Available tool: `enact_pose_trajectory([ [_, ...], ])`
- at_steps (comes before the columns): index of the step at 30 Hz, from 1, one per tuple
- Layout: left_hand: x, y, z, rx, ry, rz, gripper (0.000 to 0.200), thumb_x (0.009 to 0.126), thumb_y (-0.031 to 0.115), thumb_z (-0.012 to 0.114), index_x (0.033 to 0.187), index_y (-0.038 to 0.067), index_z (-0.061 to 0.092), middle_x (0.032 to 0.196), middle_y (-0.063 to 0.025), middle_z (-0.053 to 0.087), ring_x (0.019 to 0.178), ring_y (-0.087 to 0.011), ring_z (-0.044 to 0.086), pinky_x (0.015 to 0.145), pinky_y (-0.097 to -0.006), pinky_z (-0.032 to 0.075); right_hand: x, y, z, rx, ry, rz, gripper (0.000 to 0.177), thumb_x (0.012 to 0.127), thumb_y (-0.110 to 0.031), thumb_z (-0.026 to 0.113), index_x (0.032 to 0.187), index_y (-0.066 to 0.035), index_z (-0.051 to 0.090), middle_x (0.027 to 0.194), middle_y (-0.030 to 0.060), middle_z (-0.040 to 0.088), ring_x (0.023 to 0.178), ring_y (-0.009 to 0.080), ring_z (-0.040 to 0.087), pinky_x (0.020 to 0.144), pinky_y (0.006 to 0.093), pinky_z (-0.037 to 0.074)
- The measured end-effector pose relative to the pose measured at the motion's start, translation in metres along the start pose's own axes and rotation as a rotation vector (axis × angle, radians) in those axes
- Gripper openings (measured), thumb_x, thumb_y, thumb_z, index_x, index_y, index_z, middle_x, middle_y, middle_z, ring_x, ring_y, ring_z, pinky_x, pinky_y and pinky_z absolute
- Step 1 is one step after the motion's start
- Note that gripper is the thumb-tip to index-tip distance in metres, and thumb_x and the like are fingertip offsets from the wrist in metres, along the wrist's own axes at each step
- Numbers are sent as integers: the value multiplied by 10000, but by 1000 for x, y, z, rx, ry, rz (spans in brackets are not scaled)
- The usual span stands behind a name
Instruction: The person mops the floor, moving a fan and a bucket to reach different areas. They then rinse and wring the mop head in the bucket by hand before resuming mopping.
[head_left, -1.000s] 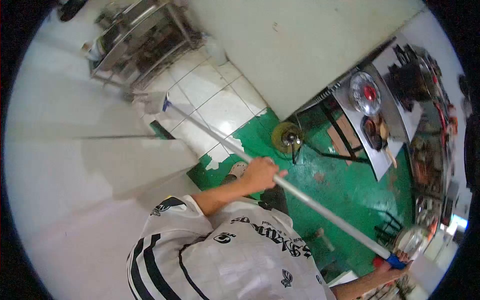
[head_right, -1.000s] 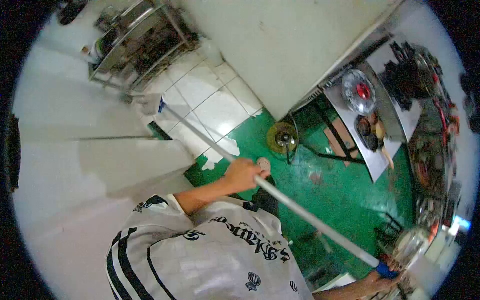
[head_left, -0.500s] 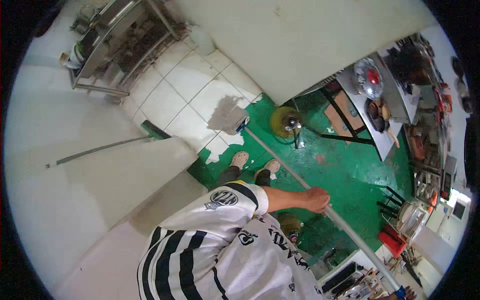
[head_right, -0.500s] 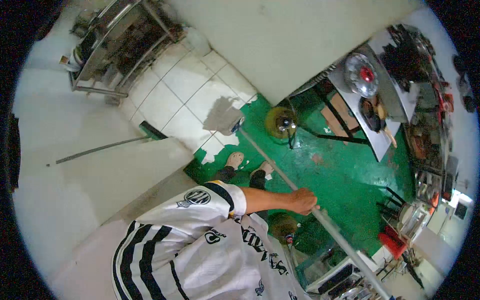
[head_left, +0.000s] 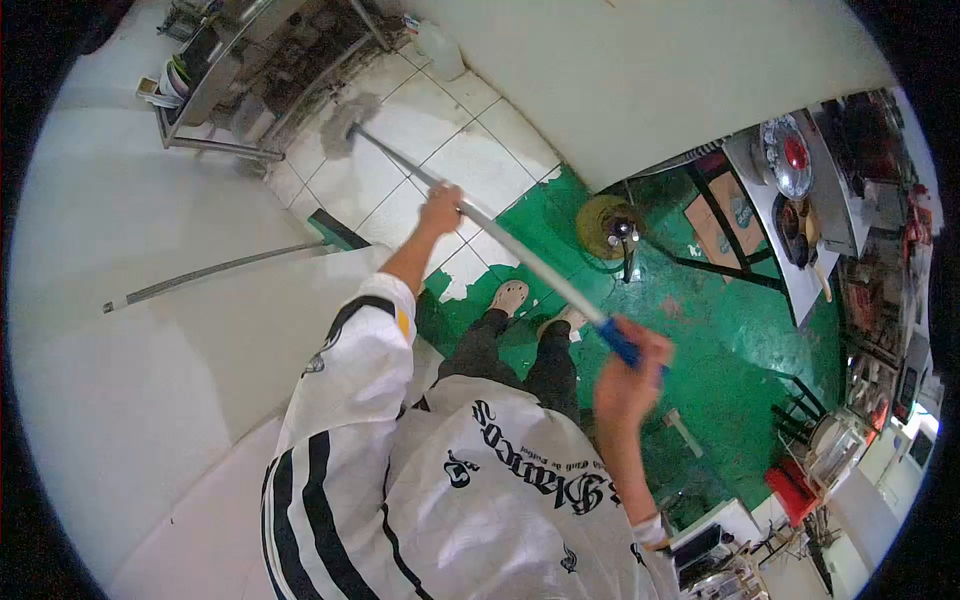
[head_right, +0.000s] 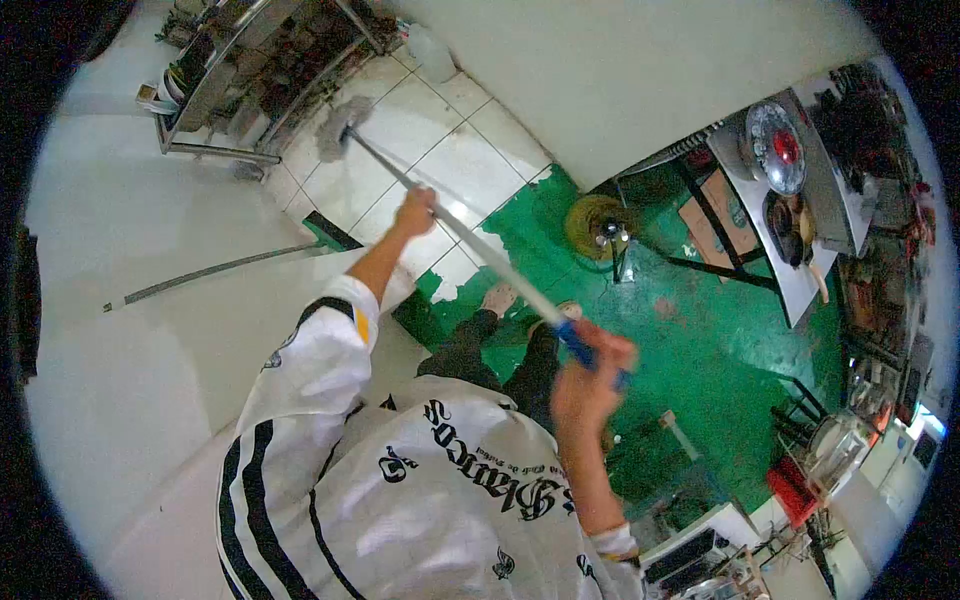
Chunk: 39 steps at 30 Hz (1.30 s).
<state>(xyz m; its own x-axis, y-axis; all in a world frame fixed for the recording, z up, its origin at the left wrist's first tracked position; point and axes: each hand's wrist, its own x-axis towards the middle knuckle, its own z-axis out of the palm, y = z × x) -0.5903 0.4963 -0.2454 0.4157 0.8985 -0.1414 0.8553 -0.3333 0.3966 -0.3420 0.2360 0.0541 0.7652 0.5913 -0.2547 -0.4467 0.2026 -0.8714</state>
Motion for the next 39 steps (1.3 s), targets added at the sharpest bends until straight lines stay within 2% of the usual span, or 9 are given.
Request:
enact_pose_trajectory([
  [5,-12,45,-6,307,-60,-76,274,679,247,598,924,125,618,1085,-183,544,1087,-385,453,872,-688,217,-3,-10,-19,-78,4,63,98,802,-104,566,797,-52,483,778,108,556,843,286,558,829,445,414],
  [12,-148,369,24,-374,-501,829,127,586,210,605,601,84,614,588,-143,560,599,-339,561,538,-470,438,-58,-310,-230,-147,112,-215,234,827,-235,474,792,-13,538,706,66,487,692,203,457,744,354,402],
  [15,-205,495,-51,-484,-899,947,184,546,201,590,620,33,600,609,-153,584,614,-338,594,537,-458,476,-117,-411,-169,-350,793,-853,303,833,-252,444,544,-169,408,439,-40,348,457,120,418,491,356,415],
  [19,-277,562,0,-516,-789,1131,182,549,213,596,609,43,614,599,-156,585,611,-346,594,552,-432,491,-190,-483,-271,-186,547,-642,349,829,-245,444,498,-183,352,410,-46,292,379,94,336,370,231,301],
  [21,-275,557,14,-453,-859,1110,170,550,209,594,605,51,620,607,-153,591,612,-335,597,556,-421,493,-161,-441,-276,-303,870,-740,361,846,-264,426,507,-175,339,420,-35,339,406,108,358,410,278,313],
  [24,-226,517,40,-375,-1018,1109,150,565,188,572,618,58,625,632,-152,599,604,-319,594,551,-411,486,-168,-414,-412,-331,596,-482,223,808,-251,486,732,-44,525,602,32,441,572,166,424,612,292,406],
  [27,-150,421,88,-194,-909,953,118,584,183,606,639,83,635,606,-139,589,598,-309,591,536,-412,471,-73,-267,-332,-399,985,-479,168,774,-210,508,659,-99,455,560,9,433,520,141,438,538,269,422],
  [34,44,123,41,246,2,245,269,690,249,605,900,82,598,955,-193,553,1006,-372,470,854,-611,311,25,-36,-63,5,280,8,251,840,-247,497,766,-8,504,791,151,584,835,301,560,895,473,359],
  [39,40,156,15,372,-211,200,254,712,293,582,857,88,625,933,-187,578,1010,-349,487,831,-582,345,24,-53,-86,-85,125,-15,254,855,-258,481,777,-19,515,810,157,580,898,322,544,898,482,349],
])
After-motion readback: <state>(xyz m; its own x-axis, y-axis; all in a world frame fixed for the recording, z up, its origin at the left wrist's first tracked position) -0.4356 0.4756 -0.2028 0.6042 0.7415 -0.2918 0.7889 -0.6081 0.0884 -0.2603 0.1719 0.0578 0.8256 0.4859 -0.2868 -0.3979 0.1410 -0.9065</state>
